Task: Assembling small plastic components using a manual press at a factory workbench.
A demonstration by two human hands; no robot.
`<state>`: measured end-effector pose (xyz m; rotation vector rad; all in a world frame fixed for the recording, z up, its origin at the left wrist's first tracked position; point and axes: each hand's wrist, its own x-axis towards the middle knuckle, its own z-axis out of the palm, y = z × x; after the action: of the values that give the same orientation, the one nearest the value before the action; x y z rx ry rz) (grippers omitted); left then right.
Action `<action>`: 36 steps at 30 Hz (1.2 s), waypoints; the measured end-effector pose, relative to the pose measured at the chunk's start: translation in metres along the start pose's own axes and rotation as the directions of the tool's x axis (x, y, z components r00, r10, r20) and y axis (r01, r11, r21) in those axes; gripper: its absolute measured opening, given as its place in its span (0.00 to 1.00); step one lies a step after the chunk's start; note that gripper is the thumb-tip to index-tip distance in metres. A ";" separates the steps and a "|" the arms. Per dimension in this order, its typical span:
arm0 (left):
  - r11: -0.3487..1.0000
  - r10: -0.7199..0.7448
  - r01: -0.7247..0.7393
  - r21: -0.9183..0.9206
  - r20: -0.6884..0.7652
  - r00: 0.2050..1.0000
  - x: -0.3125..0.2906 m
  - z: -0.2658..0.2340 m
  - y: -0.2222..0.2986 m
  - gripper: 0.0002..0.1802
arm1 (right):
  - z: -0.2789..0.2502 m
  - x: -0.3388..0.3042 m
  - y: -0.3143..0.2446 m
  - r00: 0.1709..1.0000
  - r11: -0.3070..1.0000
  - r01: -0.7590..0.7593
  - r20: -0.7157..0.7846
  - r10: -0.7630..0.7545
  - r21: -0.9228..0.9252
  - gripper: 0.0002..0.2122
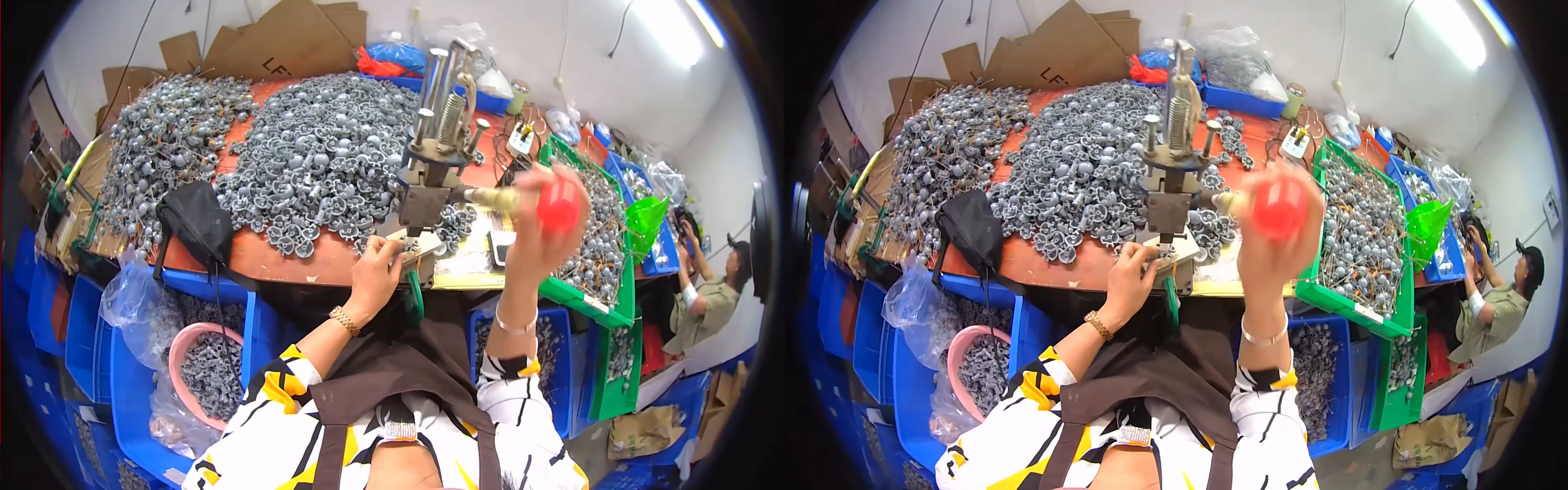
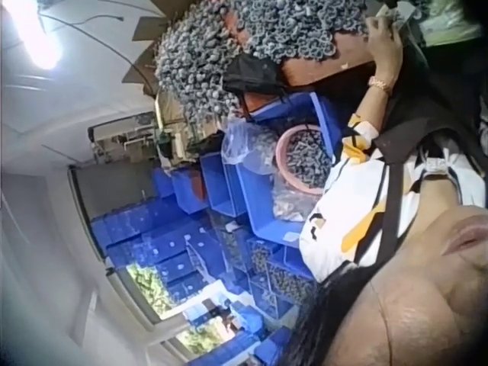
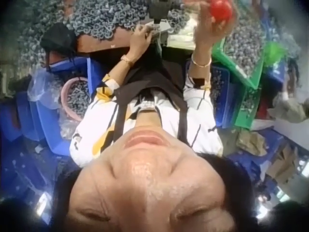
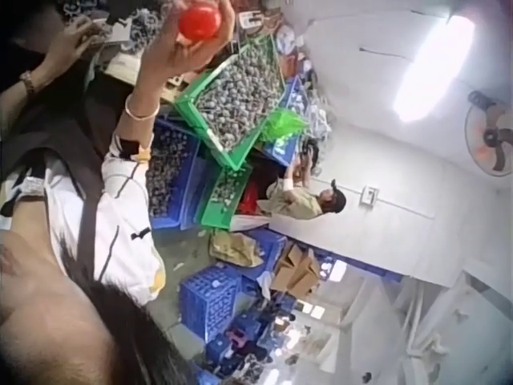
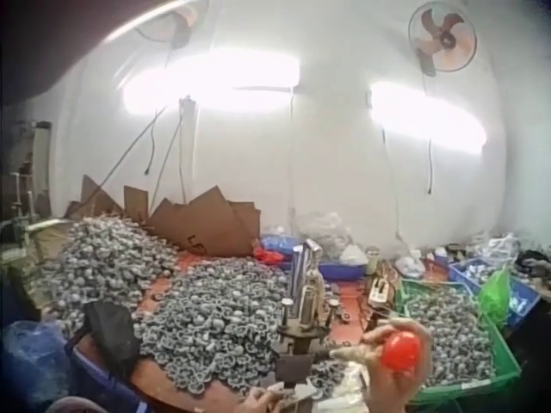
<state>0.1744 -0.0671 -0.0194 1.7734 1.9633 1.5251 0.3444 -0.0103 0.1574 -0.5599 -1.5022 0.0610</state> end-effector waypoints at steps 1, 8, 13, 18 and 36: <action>1.000 0.004 -0.004 -0.008 -0.004 1.000 -0.001 0.000 0.000 0.10 | 0.014 0.005 0.011 0.969 0.937 -0.248 0.046 0.244 0.246 0.13; 0.999 0.040 -0.041 -0.023 -0.018 0.999 0.002 -0.003 -0.003 0.09 | 0.024 -0.126 0.044 0.691 0.812 -0.551 0.440 0.574 -0.193 0.07; 0.996 0.037 -0.036 -0.081 0.017 0.999 0.004 -0.002 -0.012 0.09 | 0.044 -0.175 0.044 0.647 0.870 -0.459 0.603 0.468 -0.182 0.08; 0.988 0.089 -0.094 -0.122 -0.046 0.995 0.006 -0.001 -0.019 0.10 | 0.057 -0.166 0.044 0.612 0.836 -0.492 0.587 0.530 -0.242 0.07; 0.987 0.109 -0.102 -0.124 0.055 0.992 0.014 -0.001 -0.025 0.09 | 0.059 -0.178 0.053 0.543 0.712 -0.687 0.548 0.637 -0.147 0.11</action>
<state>0.1520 -0.0520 -0.0286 1.8777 1.7358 1.5631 0.2880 -0.0130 -0.0292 -1.0972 -1.7580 0.9777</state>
